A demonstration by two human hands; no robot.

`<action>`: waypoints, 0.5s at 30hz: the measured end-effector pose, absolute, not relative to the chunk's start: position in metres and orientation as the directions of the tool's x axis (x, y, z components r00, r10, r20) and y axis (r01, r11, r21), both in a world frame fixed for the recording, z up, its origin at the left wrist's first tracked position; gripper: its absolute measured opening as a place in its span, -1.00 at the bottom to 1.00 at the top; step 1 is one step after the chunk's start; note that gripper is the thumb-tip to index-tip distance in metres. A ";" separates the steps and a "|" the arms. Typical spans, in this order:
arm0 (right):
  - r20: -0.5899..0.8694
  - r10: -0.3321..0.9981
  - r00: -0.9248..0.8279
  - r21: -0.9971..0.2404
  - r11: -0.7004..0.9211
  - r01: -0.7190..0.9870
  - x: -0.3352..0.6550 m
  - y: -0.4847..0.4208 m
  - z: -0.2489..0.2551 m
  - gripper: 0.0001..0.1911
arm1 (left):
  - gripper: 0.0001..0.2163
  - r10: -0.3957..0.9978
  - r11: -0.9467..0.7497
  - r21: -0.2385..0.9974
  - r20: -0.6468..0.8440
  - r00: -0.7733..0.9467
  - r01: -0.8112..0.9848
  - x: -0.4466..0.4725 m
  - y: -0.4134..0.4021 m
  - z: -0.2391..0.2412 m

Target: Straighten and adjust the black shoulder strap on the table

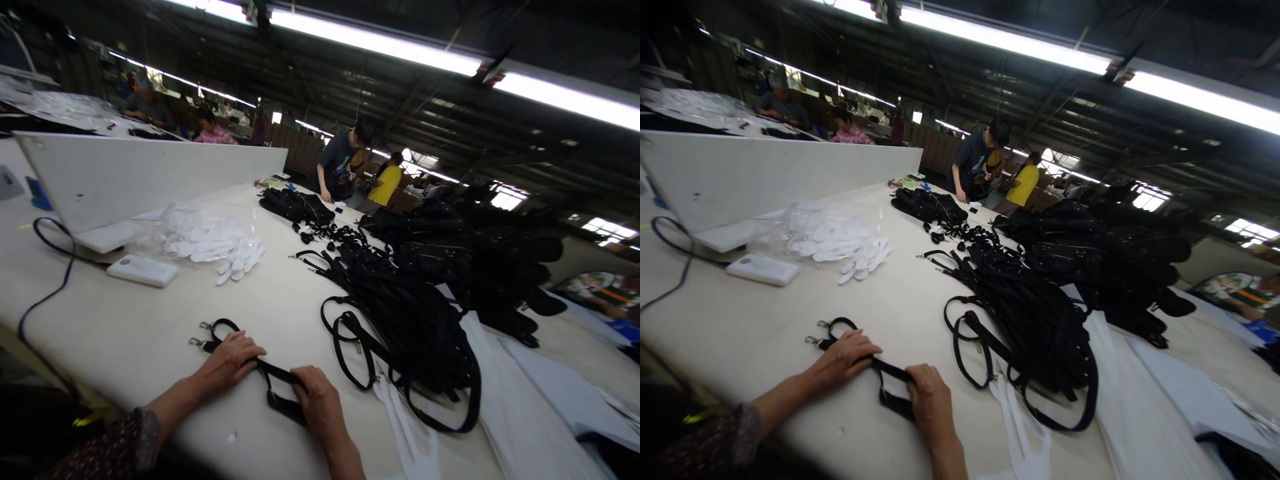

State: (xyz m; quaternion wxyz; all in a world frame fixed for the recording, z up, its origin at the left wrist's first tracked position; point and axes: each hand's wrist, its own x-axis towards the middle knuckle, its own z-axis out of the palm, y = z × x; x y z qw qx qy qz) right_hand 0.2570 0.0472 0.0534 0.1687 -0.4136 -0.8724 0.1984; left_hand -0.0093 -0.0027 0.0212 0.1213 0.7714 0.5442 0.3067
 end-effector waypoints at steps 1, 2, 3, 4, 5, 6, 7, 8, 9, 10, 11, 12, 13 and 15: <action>0.138 0.789 -0.599 -0.468 0.585 0.662 0.256 0.047 0.052 -0.66 | -0.81 0.914 -0.376 0.522 0.344 0.214 0.766 -0.009 -0.003 0.022; 0.145 0.787 -0.599 -0.454 0.591 0.667 0.256 0.047 0.051 -0.69 | -0.83 0.914 -0.374 0.523 0.346 0.211 0.766 -0.009 -0.004 0.022; 0.153 0.785 -0.600 -0.442 0.598 0.669 0.256 0.048 0.051 -0.71 | -0.85 0.914 -0.374 0.523 0.347 0.210 0.766 -0.009 -0.004 0.023; 0.160 0.782 -0.603 -0.433 0.605 0.669 0.256 0.048 0.051 -0.73 | -0.87 0.914 -0.374 0.523 0.347 0.210 0.766 -0.009 -0.004 0.023; 0.167 0.777 -0.607 -0.424 0.612 0.667 0.256 0.048 0.051 -0.75 | -0.89 0.914 -0.375 0.523 0.347 0.212 0.765 -0.009 -0.004 0.024; 0.171 0.771 -0.613 -0.415 0.621 0.665 0.257 0.048 0.051 -0.76 | -0.90 0.913 -0.377 0.522 0.347 0.213 0.765 -0.009 -0.003 0.024; 0.173 0.766 -0.619 -0.406 0.628 0.664 0.258 0.049 0.051 -0.78 | -0.90 0.913 -0.377 0.522 0.348 0.212 0.765 -0.008 -0.003 0.025; 0.173 0.761 -0.625 -0.396 0.635 0.664 0.259 0.049 0.050 -0.79 | -0.90 0.912 -0.377 0.521 0.351 0.210 0.766 -0.008 -0.003 0.025; 0.172 0.758 -0.629 -0.386 0.640 0.665 0.259 0.049 0.050 -0.80 | -0.90 0.912 -0.376 0.522 0.355 0.206 0.766 -0.008 -0.003 0.026; 0.172 0.755 -0.633 -0.375 0.644 0.667 0.260 0.049 0.050 -0.81 | -0.89 0.911 -0.375 0.522 0.361 0.200 0.766 -0.008 -0.003 0.027; 0.175 0.753 -0.634 -0.365 0.648 0.669 0.261 0.049 0.049 -0.82 | -0.89 0.910 -0.373 0.523 0.367 0.192 0.767 -0.007 -0.004 0.029; 0.177 0.750 -0.637 -0.355 0.652 0.670 0.262 0.049 0.048 -0.82 | -0.89 0.909 -0.369 0.524 0.374 0.182 0.768 -0.007 -0.005 0.030; 0.183 0.749 -0.637 -0.347 0.655 0.671 0.263 0.049 0.047 -0.82 | -0.89 0.909 -0.364 0.524 0.381 0.171 0.770 -0.006 -0.006 0.032; 0.200 0.744 -0.637 -0.333 0.663 0.670 0.266 0.050 0.045 -0.81 | -0.89 0.908 -0.355 0.522 0.391 0.152 0.775 -0.005 -0.007 0.035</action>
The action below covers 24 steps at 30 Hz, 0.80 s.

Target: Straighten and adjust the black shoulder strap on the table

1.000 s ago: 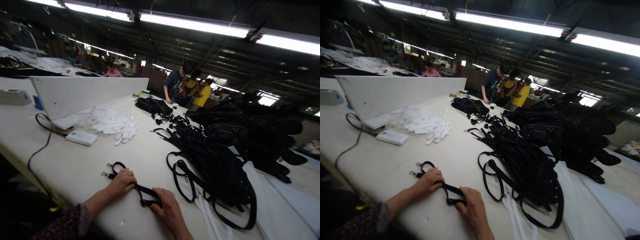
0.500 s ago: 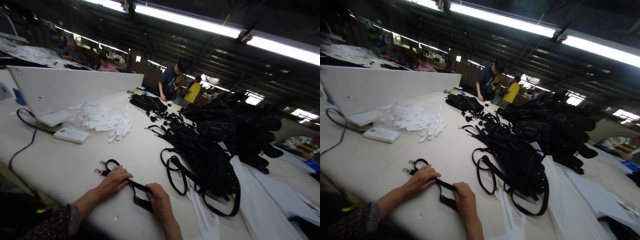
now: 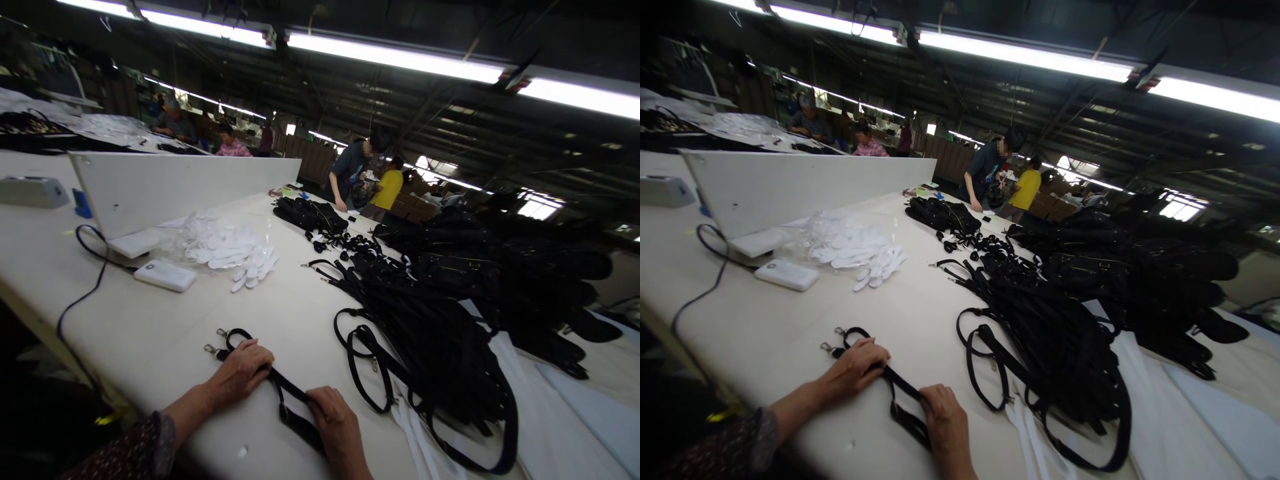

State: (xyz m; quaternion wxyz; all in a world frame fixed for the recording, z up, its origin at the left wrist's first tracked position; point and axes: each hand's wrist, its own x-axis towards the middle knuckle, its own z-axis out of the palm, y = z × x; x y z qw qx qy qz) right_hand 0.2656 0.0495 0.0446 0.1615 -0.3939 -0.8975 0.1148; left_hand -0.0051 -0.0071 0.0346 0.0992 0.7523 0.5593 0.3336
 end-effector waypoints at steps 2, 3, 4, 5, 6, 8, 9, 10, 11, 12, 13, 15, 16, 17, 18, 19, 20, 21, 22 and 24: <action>0.217 0.739 -0.637 -0.329 0.670 0.665 0.268 0.050 0.043 -0.80 | -0.90 0.907 -0.348 0.515 0.396 0.142 0.784 -0.004 -0.008 0.037; 0.223 0.738 -0.637 -0.331 0.672 0.662 0.269 0.050 0.043 -0.80 | -0.90 0.907 -0.345 0.509 0.396 0.141 0.789 -0.004 -0.007 0.037; 0.226 0.738 -0.635 -0.335 0.671 0.661 0.269 0.049 0.043 -0.79 | -0.91 0.908 -0.342 0.501 0.394 0.142 0.795 -0.004 -0.007 0.037; 0.221 0.742 -0.633 -0.341 0.667 0.662 0.270 0.049 0.043 -0.79 | -0.91 0.909 -0.341 0.492 0.391 0.147 0.801 -0.004 -0.006 0.036; 0.214 0.748 -0.629 -0.350 0.659 0.665 0.270 0.048 0.044 -0.79 | -0.92 0.909 -0.342 0.484 0.387 0.153 0.806 -0.005 -0.006 0.035; 0.192 0.764 -0.617 -0.377 0.637 0.672 0.270 0.046 0.047 -0.79 | -0.92 0.910 -0.347 0.471 0.377 0.171 0.811 -0.006 -0.005 0.031; 0.180 0.772 -0.610 -0.392 0.625 0.675 0.271 0.045 0.049 -0.78 | -0.92 0.910 -0.353 0.467 0.373 0.182 0.811 -0.007 -0.004 0.029; 0.169 0.780 -0.603 -0.408 0.612 0.677 0.271 0.044 0.051 -0.78 | -0.92 0.909 -0.360 0.464 0.370 0.192 0.809 -0.007 -0.004 0.026; 0.157 0.788 -0.595 -0.426 0.598 0.679 0.271 0.042 0.053 -0.77 | -0.90 0.907 -0.368 0.462 0.369 0.202 0.807 -0.007 -0.004 0.024; 0.143 0.799 -0.584 -0.445 0.579 0.683 0.271 0.041 0.056 -0.77 | -0.88 0.905 -0.376 0.458 0.369 0.213 0.806 -0.008 -0.004 0.022; 0.127 0.812 -0.570 -0.465 0.556 0.689 0.270 0.039 0.059 -0.79 | -0.85 0.902 -0.385 0.453 0.369 0.224 0.804 -0.008 -0.004 0.020; 0.098 0.837 -0.538 -0.504 0.508 0.698 0.266 0.034 0.064 -0.84 | -0.81 0.896 -0.401 0.438 0.371 0.244 0.805 -0.007 -0.003 0.017; 0.087 0.843 -0.530 -0.517 0.493 0.699 0.262 0.031 0.066 -0.76 | -0.80 0.894 -0.405 0.430 0.370 0.251 0.807 -0.007 -0.003 0.017; 0.082 0.844 -0.531 -0.523 0.490 0.698 0.258 0.028 0.066 -0.60 | -0.81 0.894 -0.406 0.422 0.368 0.256 0.811 -0.007 -0.003 0.016; 0.083 0.839 -0.538 -0.519 0.497 0.695 0.254 0.024 0.066 -0.41 | -0.81 0.894 -0.405 0.414 0.365 0.259 0.815 -0.006 -0.002 0.016; 0.092 0.832 -0.548 -0.509 0.512 0.692 0.249 0.021 0.063 -0.28 | -0.81 0.896 -0.402 0.407 0.361 0.260 0.820 -0.005 -0.002 0.017; 0.103 0.826 -0.554 -0.491 0.527 0.694 0.245 0.018 0.060 -0.26 | -0.81 0.897 -0.398 0.400 0.357 0.260 0.825 -0.005 -0.002 0.018; 0.115 0.825 -0.554 -0.470 0.536 0.701 0.242 0.017 0.056 -0.35 | -0.82 0.898 -0.396 0.394 0.352 0.262 0.829 -0.004 -0.002 0.019; 0.126 0.826 -0.549 -0.451 0.540 0.710 0.240 0.016 0.052 -0.48 | -0.82 0.899 -0.397 0.388 0.346 0.268 0.831 -0.004 -0.003 0.021; 0.138 0.834 -0.534 -0.427 0.537 0.728 0.238 0.019 0.045 -0.69 | -0.83 0.897 -0.410 0.378 0.331 0.292 0.830 -0.003 -0.005 0.025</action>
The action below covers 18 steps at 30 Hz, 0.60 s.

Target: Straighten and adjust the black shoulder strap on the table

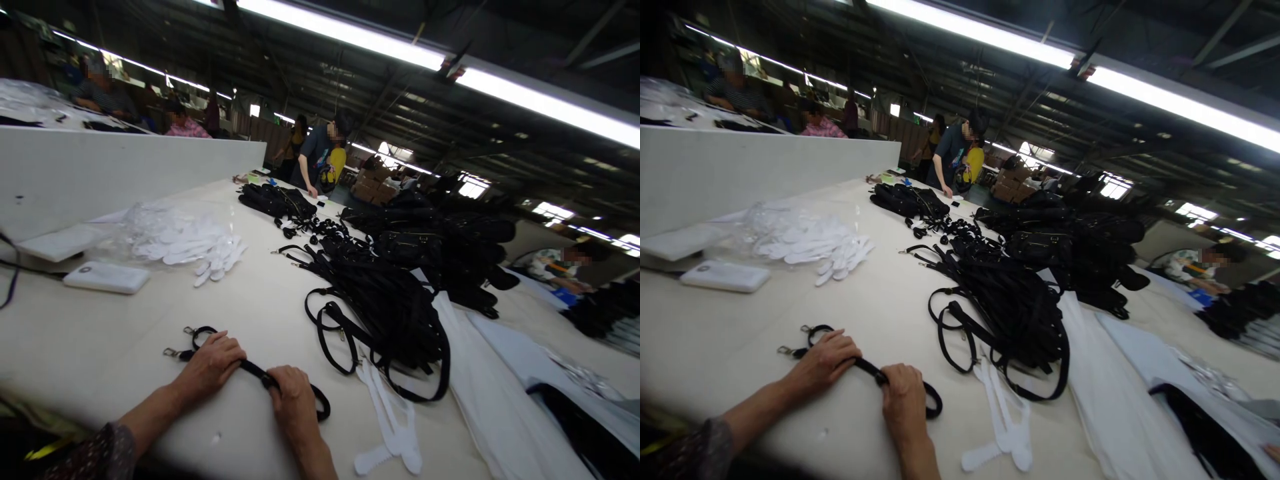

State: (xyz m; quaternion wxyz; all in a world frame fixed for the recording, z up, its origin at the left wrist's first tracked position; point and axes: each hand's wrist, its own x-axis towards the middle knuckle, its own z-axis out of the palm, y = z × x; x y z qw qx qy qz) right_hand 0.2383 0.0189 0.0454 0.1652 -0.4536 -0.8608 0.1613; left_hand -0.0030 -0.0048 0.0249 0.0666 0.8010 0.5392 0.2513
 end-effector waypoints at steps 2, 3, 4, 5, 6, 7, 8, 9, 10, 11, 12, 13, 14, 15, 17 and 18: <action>0.133 0.831 -0.539 -0.422 0.540 0.728 0.240 0.025 0.045 -0.74 | -0.84 0.893 -0.429 0.370 0.310 0.326 0.824 -0.001 -0.008 0.028; 0.129 0.827 -0.548 -0.422 0.546 0.724 0.242 0.027 0.047 -0.74 | -0.84 0.892 -0.437 0.368 0.299 0.340 0.821 0.000 -0.010 0.029; 0.129 0.821 -0.556 -0.421 0.553 0.719 0.244 0.029 0.050 -0.74 | -0.84 0.890 -0.443 0.368 0.290 0.351 0.818 0.001 -0.013 0.029; 0.139 0.817 -0.560 -0.420 0.561 0.713 0.247 0.030 0.054 -0.72 | -0.83 0.889 -0.447 0.369 0.284 0.359 0.815 0.002 -0.015 0.028; 0.160 0.813 -0.559 -0.420 0.569 0.707 0.250 0.029 0.059 -0.69 | -0.83 0.889 -0.447 0.372 0.280 0.361 0.813 0.003 -0.017 0.027; 0.192 0.813 -0.549 -0.424 0.573 0.701 0.254 0.026 0.063 -0.63 | -0.82 0.892 -0.442 0.378 0.277 0.357 0.813 0.005 -0.019 0.025; 0.228 0.818 -0.528 -0.433 0.571 0.697 0.258 0.022 0.067 -0.58 | -0.81 0.897 -0.433 0.386 0.274 0.347 0.815 0.006 -0.020 0.024; 0.257 0.828 -0.498 -0.452 0.558 0.696 0.263 0.016 0.070 -0.57 | -0.81 0.904 -0.419 0.395 0.271 0.332 0.818 0.007 -0.021 0.022; 0.264 0.847 -0.461 -0.478 0.530 0.700 0.267 0.008 0.072 -0.63 | -0.81 0.911 -0.402 0.406 0.268 0.314 0.821 0.008 -0.022 0.021; 0.244 0.872 -0.424 -0.507 0.487 0.711 0.271 0.001 0.073 -0.75 | -0.82 0.918 -0.385 0.417 0.265 0.295 0.823 0.009 -0.023 0.020; 0.202 0.899 -0.389 -0.530 0.435 0.728 0.275 -0.007 0.073 -0.89 | -0.82 0.924 -0.370 0.429 0.264 0.278 0.824 0.010 -0.024 0.019; 0.151 0.921 -0.359 -0.543 0.381 0.748 0.277 -0.013 0.072 -0.92 | -0.82 0.928 -0.357 0.441 0.265 0.261 0.823 0.012 -0.025 0.020; 0.101 0.938 -0.333 -0.548 0.332 0.768 0.278 -0.019 0.071 -0.86 | -0.82 0.930 -0.352 0.451 0.266 0.253 0.820 0.014 -0.026 0.020; 0.064 0.950 -0.305 -0.546 0.290 0.786 0.278 -0.022 0.070 -0.84 | -0.82 0.929 -0.356 0.458 0.268 0.256 0.814 0.017 -0.027 0.021; 0.040 0.967 -0.251 -0.533 0.233 0.813 0.276 -0.022 0.069 -0.84 | -0.81 0.917 -0.391 0.463 0.269 0.294 0.795 0.026 -0.031 0.023; 0.045 0.974 -0.224 -0.526 0.213 0.824 0.274 -0.019 0.069 -0.85 | -0.80 0.906 -0.418 0.459 0.268 0.327 0.784 0.032 -0.033 0.024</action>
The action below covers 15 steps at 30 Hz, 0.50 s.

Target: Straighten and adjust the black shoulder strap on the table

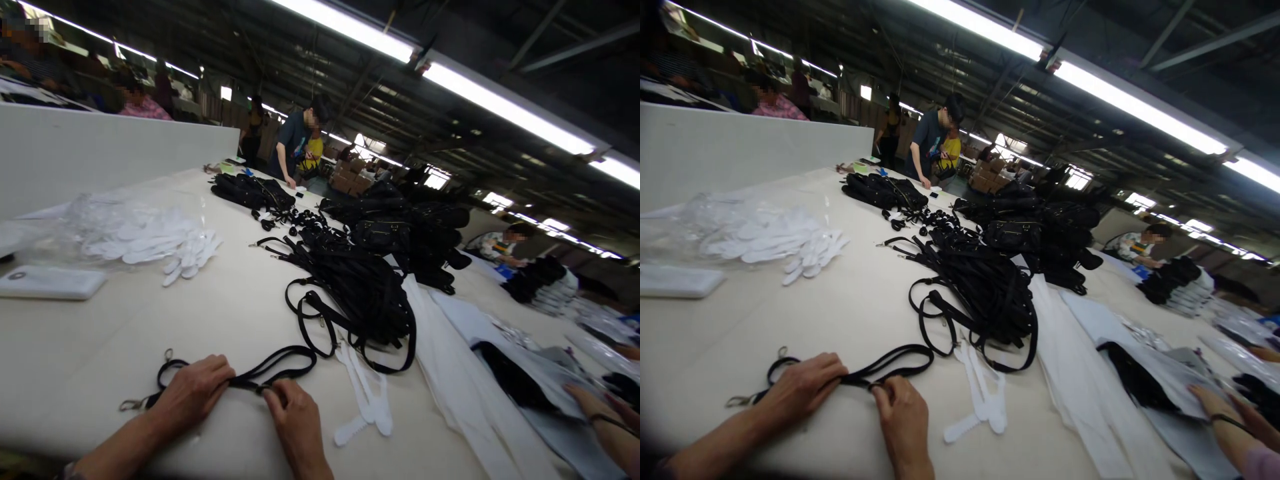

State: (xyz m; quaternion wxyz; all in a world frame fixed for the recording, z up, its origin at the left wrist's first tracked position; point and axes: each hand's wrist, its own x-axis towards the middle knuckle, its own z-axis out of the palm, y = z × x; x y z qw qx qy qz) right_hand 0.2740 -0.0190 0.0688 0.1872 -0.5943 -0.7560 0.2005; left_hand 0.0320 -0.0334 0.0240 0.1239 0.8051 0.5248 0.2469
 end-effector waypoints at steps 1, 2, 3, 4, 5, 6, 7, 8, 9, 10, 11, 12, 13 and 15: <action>0.051 0.978 -0.201 -0.517 0.198 0.833 0.271 -0.015 0.069 -0.84 | -0.79 0.894 -0.446 0.452 0.266 0.360 0.773 0.039 -0.037 0.025; 0.058 0.981 -0.184 -0.504 0.188 0.843 0.269 -0.010 0.070 -0.83 | -0.78 0.883 -0.468 0.444 0.263 0.388 0.764 0.046 -0.040 0.026; 0.066 0.982 -0.176 -0.490 0.185 0.852 0.265 -0.006 0.070 -0.82 | -0.77 0.875 -0.483 0.434 0.260 0.408 0.760 0.053 -0.043 0.027; 0.074 0.982 -0.174 -0.475 0.188 0.859 0.261 -0.002 0.070 -0.82 | -0.78 0.868 -0.496 0.424 0.256 0.425 0.758 0.059 -0.047 0.028; 0.085 0.981 -0.176 -0.459 0.195 0.867 0.257 0.001 0.068 -0.81 | -0.79 0.862 -0.507 0.415 0.250 0.441 0.756 0.065 -0.049 0.029; 0.096 0.978 -0.186 -0.440 0.209 0.873 0.253 0.004 0.066 -0.80 | -0.80 0.855 -0.518 0.410 0.244 0.457 0.751 0.070 -0.051 0.029; 0.109 0.972 -0.207 -0.417 0.234 0.878 0.248 0.005 0.063 -0.80 | -0.81 0.850 -0.527 0.408 0.239 0.470 0.745 0.074 -0.052 0.030; 0.124 0.963 -0.239 -0.390 0.269 0.881 0.244 0.006 0.058 -0.81 | -0.82 0.844 -0.535 0.410 0.235 0.481 0.739 0.076 -0.053 0.030; 0.142 0.950 -0.278 -0.361 0.311 0.879 0.240 0.006 0.052 -0.83 | -0.82 0.841 -0.540 0.414 0.235 0.487 0.732 0.077 -0.053 0.030; 0.161 0.934 -0.318 -0.332 0.355 0.874 0.237 0.005 0.046 -0.86 | -0.82 0.840 -0.542 0.420 0.236 0.489 0.728 0.077 -0.053 0.030; 0.180 0.917 -0.356 -0.306 0.396 0.866 0.236 0.004 0.041 -0.86 | -0.81 0.840 -0.542 0.424 0.238 0.488 0.726 0.077 -0.053 0.030; 0.197 0.903 -0.383 -0.284 0.426 0.859 0.235 0.003 0.035 -0.84 | -0.80 0.840 -0.542 0.429 0.243 0.485 0.723 0.076 -0.053 0.030; 0.213 0.893 -0.397 -0.267 0.444 0.855 0.237 0.002 0.031 -0.82 | -0.80 0.840 -0.542 0.436 0.260 0.477 0.718 0.074 -0.053 0.031; 0.244 0.878 -0.412 -0.249 0.467 0.848 0.243 0.001 0.028 -0.79 | -0.80 0.831 -0.555 0.443 0.324 0.452 0.704 0.071 -0.054 0.036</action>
